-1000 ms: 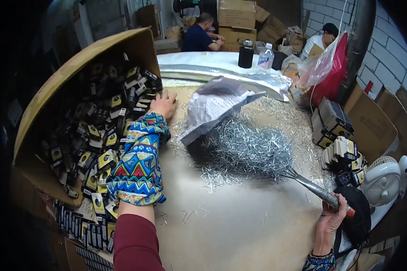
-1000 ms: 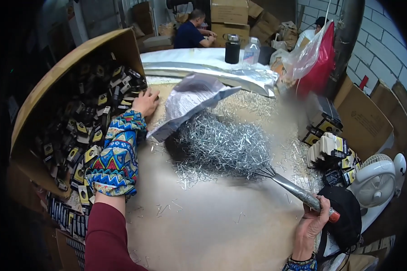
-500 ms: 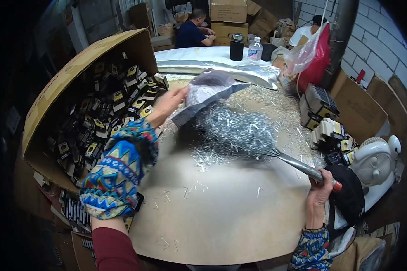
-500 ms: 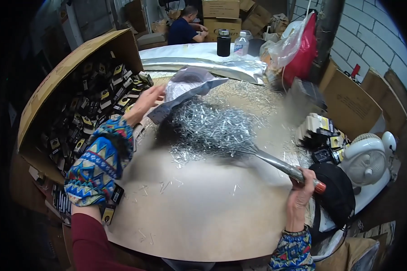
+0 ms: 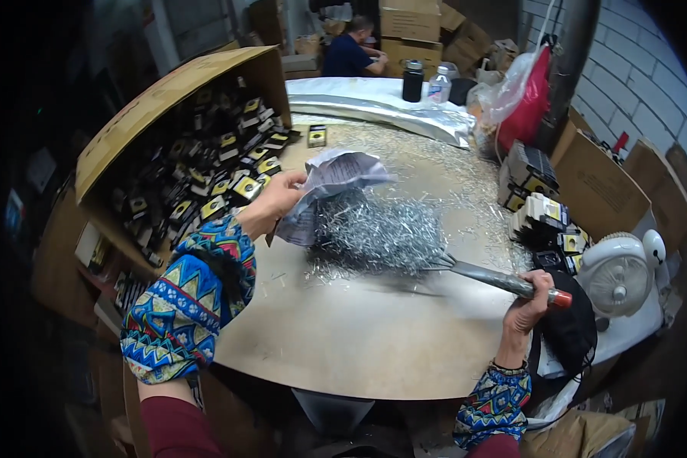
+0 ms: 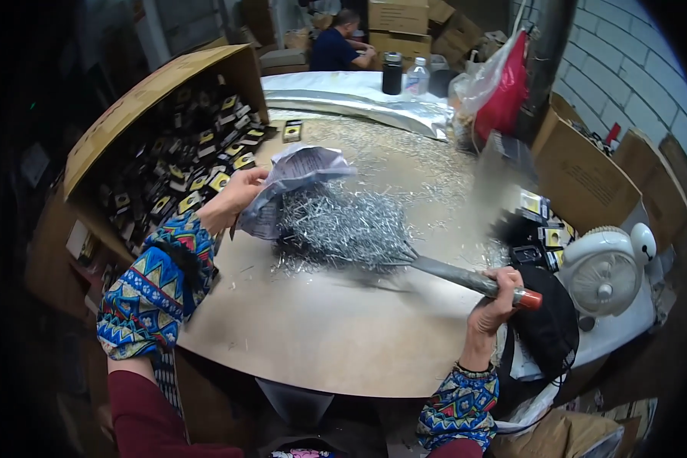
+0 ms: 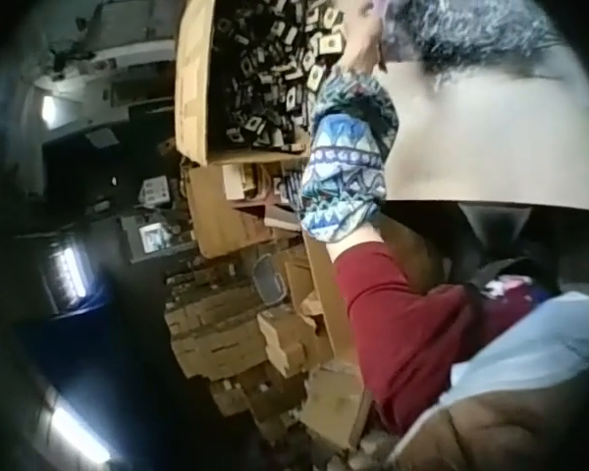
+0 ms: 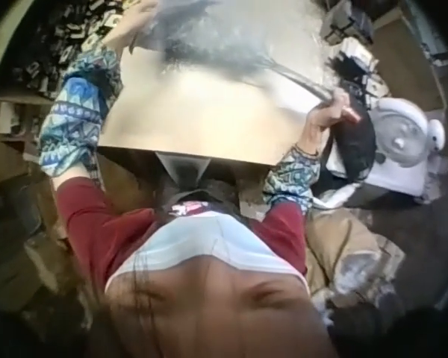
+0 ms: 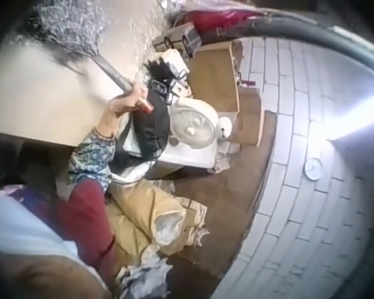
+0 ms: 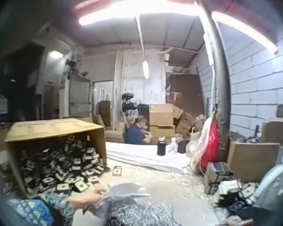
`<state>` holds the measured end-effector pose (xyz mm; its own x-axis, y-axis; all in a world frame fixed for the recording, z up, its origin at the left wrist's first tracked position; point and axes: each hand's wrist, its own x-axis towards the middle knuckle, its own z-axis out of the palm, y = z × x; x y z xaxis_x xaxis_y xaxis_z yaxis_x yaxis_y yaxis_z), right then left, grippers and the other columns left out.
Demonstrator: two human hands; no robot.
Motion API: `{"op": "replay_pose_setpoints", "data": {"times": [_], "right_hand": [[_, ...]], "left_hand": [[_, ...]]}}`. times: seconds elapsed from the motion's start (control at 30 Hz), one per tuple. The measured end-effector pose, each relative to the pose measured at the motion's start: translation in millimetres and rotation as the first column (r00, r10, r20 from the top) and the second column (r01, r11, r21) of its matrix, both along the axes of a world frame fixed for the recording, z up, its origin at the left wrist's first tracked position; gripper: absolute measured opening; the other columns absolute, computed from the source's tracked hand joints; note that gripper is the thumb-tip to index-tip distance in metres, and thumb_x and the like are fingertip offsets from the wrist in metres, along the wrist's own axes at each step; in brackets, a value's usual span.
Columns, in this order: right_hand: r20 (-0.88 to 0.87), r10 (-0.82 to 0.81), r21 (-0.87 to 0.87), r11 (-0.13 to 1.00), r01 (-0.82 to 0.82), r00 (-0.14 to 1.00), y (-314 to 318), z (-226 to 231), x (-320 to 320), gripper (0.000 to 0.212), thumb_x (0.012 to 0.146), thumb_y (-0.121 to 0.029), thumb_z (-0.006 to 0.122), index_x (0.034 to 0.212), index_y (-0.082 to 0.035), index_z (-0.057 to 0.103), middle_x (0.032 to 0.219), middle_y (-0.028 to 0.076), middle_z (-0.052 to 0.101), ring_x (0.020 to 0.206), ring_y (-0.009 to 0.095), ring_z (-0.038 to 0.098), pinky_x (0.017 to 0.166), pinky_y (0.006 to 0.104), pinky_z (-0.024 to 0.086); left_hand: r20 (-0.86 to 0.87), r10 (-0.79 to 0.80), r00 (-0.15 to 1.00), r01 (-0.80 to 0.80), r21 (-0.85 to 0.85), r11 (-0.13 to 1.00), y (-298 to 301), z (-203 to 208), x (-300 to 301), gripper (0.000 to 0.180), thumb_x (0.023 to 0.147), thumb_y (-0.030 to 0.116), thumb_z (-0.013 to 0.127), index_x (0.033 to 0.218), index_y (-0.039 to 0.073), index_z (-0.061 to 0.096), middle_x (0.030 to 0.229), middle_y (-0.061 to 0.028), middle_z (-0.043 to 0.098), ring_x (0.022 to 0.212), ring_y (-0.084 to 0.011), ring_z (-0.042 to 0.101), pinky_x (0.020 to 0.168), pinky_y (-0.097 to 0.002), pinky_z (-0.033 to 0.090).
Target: Inspect, clean the workspace, and package small yellow tape measures into boxes.
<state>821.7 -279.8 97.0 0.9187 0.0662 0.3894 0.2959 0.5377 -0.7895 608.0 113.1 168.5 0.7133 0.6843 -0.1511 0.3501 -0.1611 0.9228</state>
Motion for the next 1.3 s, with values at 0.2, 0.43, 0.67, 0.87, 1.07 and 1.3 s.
{"op": "replay_pose_setpoints", "data": {"times": [0.2,0.43,0.67,0.87,1.07,1.3], "right_hand": [[-0.007,0.069,0.041,0.997,-0.069,0.998,0.1,14.0,-10.2,0.019,0.085,-0.02,0.056,0.073,-0.008,0.047,0.069,0.002,0.044,0.068,0.014,0.046,0.071,0.0305,0.043],[0.036,0.034,0.017,0.999,-0.035,0.999,6.0,22.2,-22.6,0.016,0.081,-0.013,0.057,0.07,-0.006,0.048,0.069,0.006,0.05,0.065,0.017,0.053,0.067,0.0335,0.05],[0.091,0.161,0.298,0.937,-0.181,0.983,26.1,73.7,-47.1,0.026,0.094,-0.018,0.056,0.072,-0.01,0.046,0.055,0.0,0.042,0.049,0.011,0.046,0.048,0.0246,0.038],[0.398,-0.095,0.076,0.995,0.071,0.912,73.0,113.1,-85.3,0.03,0.099,-0.014,0.054,0.072,-0.012,0.042,0.049,-0.003,0.033,0.039,0.007,0.035,0.039,0.0228,0.026],[0.564,-0.006,0.164,0.981,-0.105,0.826,84.3,191.4,-132.1,0.036,0.102,-0.023,0.052,0.069,-0.012,0.04,0.05,-0.003,0.033,0.041,0.007,0.031,0.041,0.0232,0.024],[0.607,-0.13,0.136,0.989,0.059,0.784,75.5,155.0,-80.0,0.02,0.1,-0.009,0.048,0.08,-0.01,0.043,0.054,0.0,0.045,0.043,0.006,0.038,0.037,0.0212,0.026]], "left_hand": [[0.364,0.046,0.93,-0.056,0.017,0.998,1.1,61.1,-54.0,0.035,0.089,0.003,0.059,0.124,0.004,0.057,0.104,-0.0058,0.066,0.086,-0.0123,0.065,0.074,-0.028,0.056],[-0.772,-0.121,0.624,0.762,0.566,0.315,-27.6,35.8,-18.6,0.114,0.064,0.016,0.08,0.155,0.023,0.011,0.157,-0.0171,0.023,0.145,-0.0388,0.016,0.119,-0.052,0.015],[-0.313,-0.436,0.844,0.473,0.817,0.33,-50.1,-13.6,-29.1,0.073,0.063,0.022,0.078,0.128,0.006,0.049,0.113,-0.0194,0.056,0.107,-0.037,0.055,0.094,-0.0448,0.043],[-0.167,-0.283,0.944,0.233,0.947,0.22,-95.3,-26.6,-47.4,0.067,0.061,0.024,0.08,0.119,0.007,0.053,0.099,-0.0157,0.054,0.096,-0.0327,0.057,0.083,-0.0405,0.044],[-0.029,-0.386,0.922,0.113,0.974,0.197,-67.6,-21.3,-62.6,0.047,0.063,0.009,0.07,0.108,0.002,0.057,0.093,-0.0146,0.058,0.088,-0.0328,0.06,0.076,-0.0412,0.05],[0.121,-0.464,0.878,0.133,0.868,0.479,-18.3,33.6,-83.9,0.034,0.073,0.012,0.067,0.107,0.005,0.063,0.096,-0.0151,0.061,0.09,-0.0323,0.062,0.079,-0.0384,0.051]]}}
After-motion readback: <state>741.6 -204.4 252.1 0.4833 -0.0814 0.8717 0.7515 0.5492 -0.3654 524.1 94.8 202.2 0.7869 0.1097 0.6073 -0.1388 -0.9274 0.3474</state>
